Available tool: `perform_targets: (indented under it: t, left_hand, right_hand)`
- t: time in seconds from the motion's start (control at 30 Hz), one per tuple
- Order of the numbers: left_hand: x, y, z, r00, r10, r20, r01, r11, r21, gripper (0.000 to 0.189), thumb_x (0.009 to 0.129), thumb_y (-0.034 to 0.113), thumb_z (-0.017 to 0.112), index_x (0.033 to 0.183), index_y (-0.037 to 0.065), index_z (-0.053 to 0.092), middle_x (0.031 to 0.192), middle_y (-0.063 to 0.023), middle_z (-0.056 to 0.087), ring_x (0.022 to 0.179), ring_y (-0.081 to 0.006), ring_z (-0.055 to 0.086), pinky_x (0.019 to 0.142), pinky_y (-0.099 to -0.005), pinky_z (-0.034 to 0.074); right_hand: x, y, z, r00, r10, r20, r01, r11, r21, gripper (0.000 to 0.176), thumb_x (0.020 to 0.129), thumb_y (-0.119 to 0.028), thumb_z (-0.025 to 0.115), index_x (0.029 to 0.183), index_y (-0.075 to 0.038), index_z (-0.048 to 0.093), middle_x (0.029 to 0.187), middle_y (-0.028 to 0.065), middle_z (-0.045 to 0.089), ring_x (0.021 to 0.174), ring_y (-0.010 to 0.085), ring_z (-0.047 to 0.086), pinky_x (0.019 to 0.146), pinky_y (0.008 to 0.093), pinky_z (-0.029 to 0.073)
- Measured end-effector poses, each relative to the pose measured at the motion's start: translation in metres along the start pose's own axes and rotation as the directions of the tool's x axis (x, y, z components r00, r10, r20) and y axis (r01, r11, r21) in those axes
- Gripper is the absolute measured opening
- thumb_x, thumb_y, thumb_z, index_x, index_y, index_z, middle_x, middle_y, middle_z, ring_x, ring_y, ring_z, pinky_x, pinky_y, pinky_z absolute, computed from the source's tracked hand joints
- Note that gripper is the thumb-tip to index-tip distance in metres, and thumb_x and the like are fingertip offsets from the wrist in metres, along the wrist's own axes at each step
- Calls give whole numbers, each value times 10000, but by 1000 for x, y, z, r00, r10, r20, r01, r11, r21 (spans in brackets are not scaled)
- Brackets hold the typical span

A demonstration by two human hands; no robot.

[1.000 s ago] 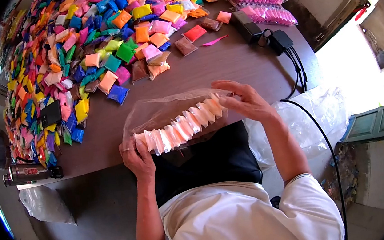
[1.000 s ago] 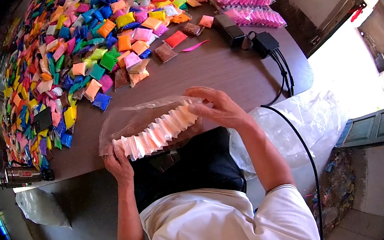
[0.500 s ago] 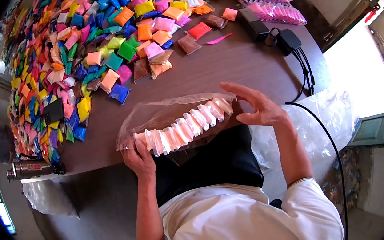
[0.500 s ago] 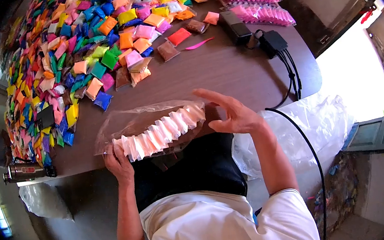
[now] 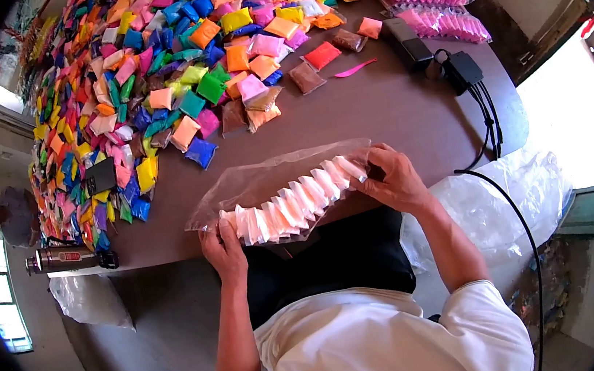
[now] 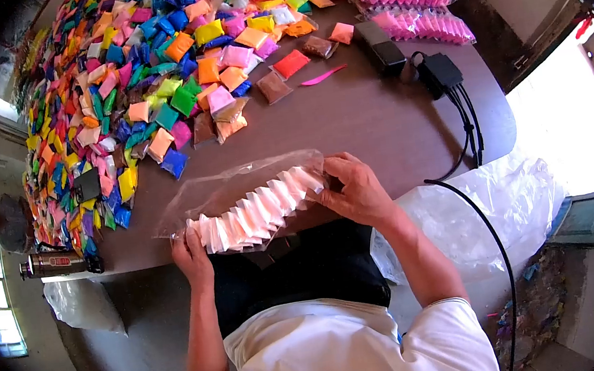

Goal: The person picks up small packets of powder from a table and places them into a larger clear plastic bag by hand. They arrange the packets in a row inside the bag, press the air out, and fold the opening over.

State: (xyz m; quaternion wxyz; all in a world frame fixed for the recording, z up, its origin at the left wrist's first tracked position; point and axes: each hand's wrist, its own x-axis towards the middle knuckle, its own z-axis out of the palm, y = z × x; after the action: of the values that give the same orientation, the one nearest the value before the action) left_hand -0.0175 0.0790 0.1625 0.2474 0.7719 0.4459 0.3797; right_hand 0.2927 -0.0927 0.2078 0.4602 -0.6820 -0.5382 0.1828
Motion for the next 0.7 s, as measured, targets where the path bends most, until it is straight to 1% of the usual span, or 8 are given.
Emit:
perform_targets:
  t: [0.17,0.23,0.37,0.47,0.57,0.63,0.67,0.7]
  left_hand:
    - [11,2,-10,992,-99,73,107,988,-107,326,994,287,544,957,-20,647,876,-125,635,807,-210,617,719,-345,486]
    - [21,9,-14,981,-165,98,179,970,-165,344,988,312,559,941,-16,652,831,-93,639,761,-157,609,690,-317,483]
    - [37,18,-18,942,-305,138,333,889,-313,390,965,351,602,851,-19,650,717,-26,615,694,-90,540,640,-286,448]
    - [43,8,-20,926,-328,185,363,909,-206,401,970,365,596,846,-12,652,724,-35,627,722,-95,567,671,-272,463]
    - [40,14,-16,940,-321,116,340,909,-243,423,973,388,597,844,-12,646,731,-35,628,718,-108,567,676,-277,462]
    - [35,11,-11,947,-316,64,321,908,-271,445,985,406,575,844,-11,644,738,-38,633,720,-114,572,679,-279,464]
    - [33,11,-9,952,-306,14,296,909,-294,468,996,424,553,845,-10,642,745,-42,638,722,-120,577,682,-282,466]
    - [33,13,-7,951,-310,8,298,907,-297,468,996,424,553,845,-10,642,745,-42,638,722,-120,577,682,-282,466]
  right_hand:
    - [5,-14,4,998,-44,-34,40,993,-107,323,852,-219,762,1086,-19,665,890,131,647,821,244,620,715,352,514]
    - [6,-23,6,988,154,4,-154,988,11,319,845,-227,739,1073,-13,671,838,172,663,731,305,636,685,388,511]
    - [11,-27,11,964,258,64,-251,962,-109,357,849,-240,744,1107,-13,649,839,188,672,695,305,651,671,374,522]
    - [14,-25,15,954,300,3,-294,938,-183,452,848,-248,749,1207,-25,588,861,180,682,735,311,667,712,359,541]
    - [16,-29,14,948,316,-35,-318,939,-134,556,841,-264,763,1281,-28,518,933,173,688,790,315,682,754,354,555]
    - [20,-37,10,921,390,-22,-390,914,-109,600,822,-271,779,1296,-26,503,1110,193,657,979,343,657,876,390,533]
    - [19,-35,10,922,387,-18,-387,915,-114,600,822,-271,779,1296,-26,503,1110,193,657,979,343,657,876,390,533]
    - [19,-32,11,961,268,-70,-277,930,-239,616,804,-274,790,1293,-23,510,1191,203,619,1079,356,610,941,410,494]
